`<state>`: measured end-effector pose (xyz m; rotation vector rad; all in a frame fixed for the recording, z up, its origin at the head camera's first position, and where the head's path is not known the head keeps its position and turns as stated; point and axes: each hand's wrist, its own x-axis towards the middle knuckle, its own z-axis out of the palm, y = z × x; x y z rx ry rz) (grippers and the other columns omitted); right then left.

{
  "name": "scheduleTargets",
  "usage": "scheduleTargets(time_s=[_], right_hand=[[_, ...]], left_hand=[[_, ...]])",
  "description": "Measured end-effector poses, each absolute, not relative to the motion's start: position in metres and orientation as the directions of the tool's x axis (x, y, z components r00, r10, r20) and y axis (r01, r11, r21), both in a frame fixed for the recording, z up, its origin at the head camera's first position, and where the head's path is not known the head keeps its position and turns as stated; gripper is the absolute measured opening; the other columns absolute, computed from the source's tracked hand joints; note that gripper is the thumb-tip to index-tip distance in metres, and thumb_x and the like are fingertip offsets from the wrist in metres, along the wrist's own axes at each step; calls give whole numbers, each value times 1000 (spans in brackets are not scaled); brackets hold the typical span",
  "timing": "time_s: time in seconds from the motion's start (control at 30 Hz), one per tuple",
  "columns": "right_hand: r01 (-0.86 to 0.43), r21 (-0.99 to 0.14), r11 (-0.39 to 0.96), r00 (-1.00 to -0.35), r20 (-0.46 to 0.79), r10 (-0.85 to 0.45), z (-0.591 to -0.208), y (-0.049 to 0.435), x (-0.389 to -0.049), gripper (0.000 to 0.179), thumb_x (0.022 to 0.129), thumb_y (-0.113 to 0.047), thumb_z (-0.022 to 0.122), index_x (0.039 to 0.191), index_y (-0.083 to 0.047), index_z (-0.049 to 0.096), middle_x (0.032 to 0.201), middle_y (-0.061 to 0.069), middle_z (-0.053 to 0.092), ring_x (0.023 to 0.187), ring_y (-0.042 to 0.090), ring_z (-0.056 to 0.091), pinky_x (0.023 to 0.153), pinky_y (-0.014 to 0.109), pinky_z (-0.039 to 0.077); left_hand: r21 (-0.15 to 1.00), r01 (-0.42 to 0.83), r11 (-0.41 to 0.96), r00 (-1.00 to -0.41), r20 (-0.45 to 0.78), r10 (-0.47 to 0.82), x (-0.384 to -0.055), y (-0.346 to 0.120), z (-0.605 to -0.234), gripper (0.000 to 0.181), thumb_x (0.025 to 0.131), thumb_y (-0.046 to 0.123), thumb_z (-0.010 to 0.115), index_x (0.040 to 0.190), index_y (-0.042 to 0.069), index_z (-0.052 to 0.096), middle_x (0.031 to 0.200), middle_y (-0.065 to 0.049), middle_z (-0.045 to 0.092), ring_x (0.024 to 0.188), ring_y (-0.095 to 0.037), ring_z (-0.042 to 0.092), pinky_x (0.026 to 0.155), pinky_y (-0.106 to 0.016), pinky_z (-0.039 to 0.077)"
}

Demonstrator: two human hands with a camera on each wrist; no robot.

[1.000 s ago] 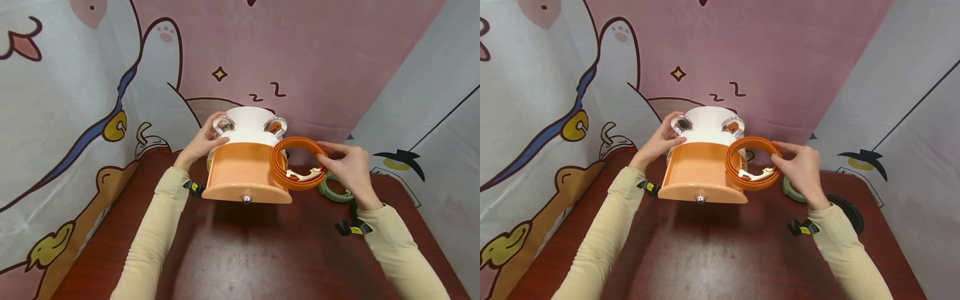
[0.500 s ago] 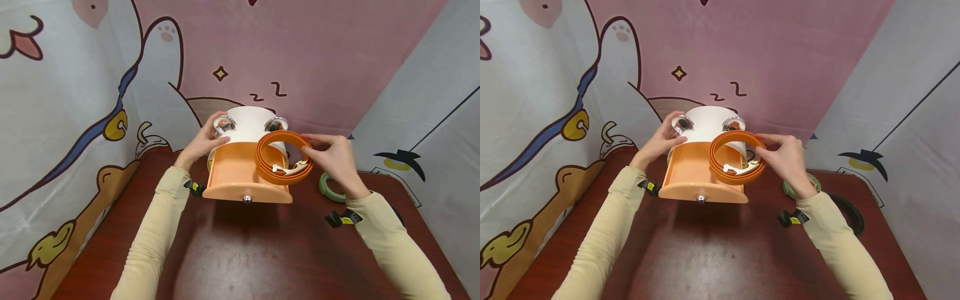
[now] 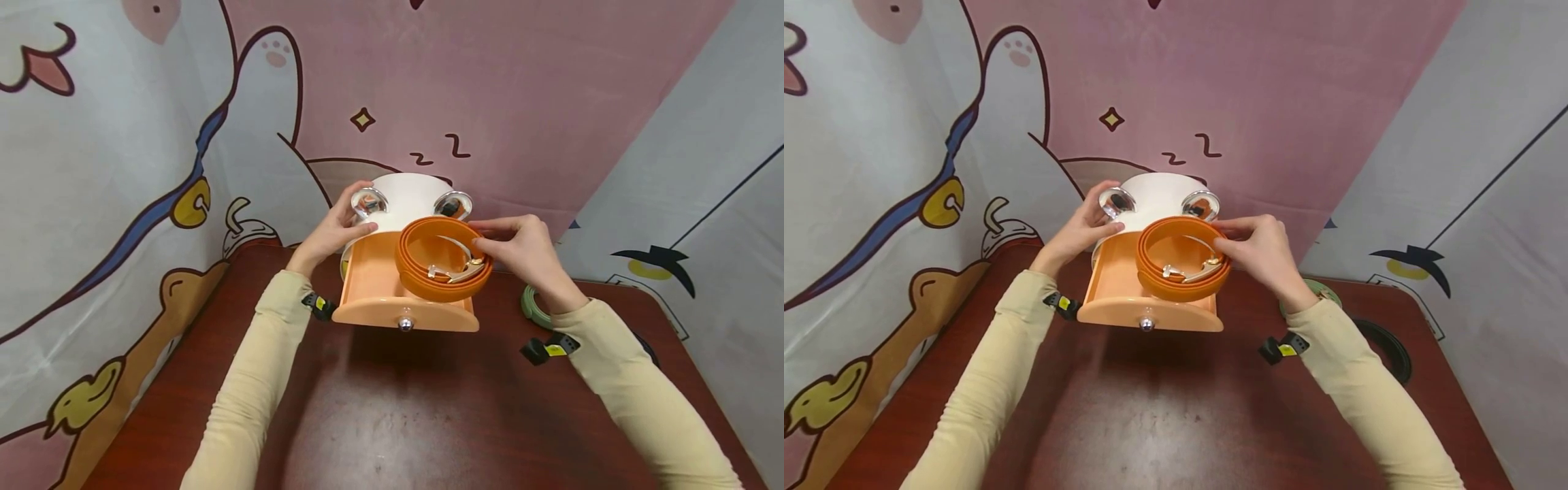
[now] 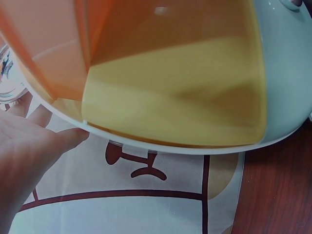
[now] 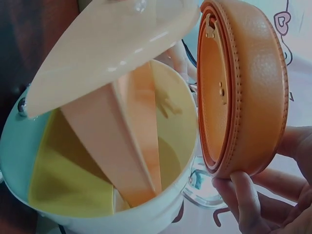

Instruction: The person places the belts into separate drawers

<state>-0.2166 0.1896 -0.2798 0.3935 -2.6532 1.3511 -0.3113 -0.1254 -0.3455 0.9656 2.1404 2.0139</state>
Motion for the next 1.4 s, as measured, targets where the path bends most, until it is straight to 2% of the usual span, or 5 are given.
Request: scheduleTargets(time_s=[0.27,0.4,0.73,1.1,1.4], right_hand=[[-317,-786,530,-946,220,-240,-278,182,-219,28,86,-13,72,112,-4,73,97,14,71,73,13,68,62,24,54],[-288,-792,539,-953,181,-243,-280,176,-220,28,86,-13,72,112,-2,72,99,16,71,74,14,68,63,28,55],[-256,-776,576,-961,139,-239,-290,168,-225,28,84,-15,73,109,-3,74,96,14,71,69,20,64,61,31,55],[-219,-787,577,-968,101,-229,-294,165,-230,27,84,-15,73,106,0,74,95,15,71,65,19,63,58,26,53],[-174,-815,553,-981,91,-174,-304,163,-234,26,83,-15,73,103,2,74,91,18,70,55,10,61,53,21,51]], left_hand=[[918,396,3,-814,350,463,-296,-125,-329,70,90,-6,61,148,9,24,148,-17,35,136,-35,31,108,-48,26],[916,401,12,-816,351,460,-296,-125,-328,70,90,-5,62,148,9,24,150,-17,32,137,-32,31,109,-50,23],[909,416,-21,-799,376,470,-297,-124,-331,69,91,-8,60,148,6,23,148,-21,33,138,-38,28,110,-52,21],[912,410,-15,-803,368,469,-295,-125,-329,70,91,-7,60,148,7,23,150,-18,31,139,-38,26,110,-52,21],[912,408,-42,-797,379,470,-308,-126,-342,72,90,-10,59,149,9,22,151,-17,31,139,-36,26,110,-50,21]])
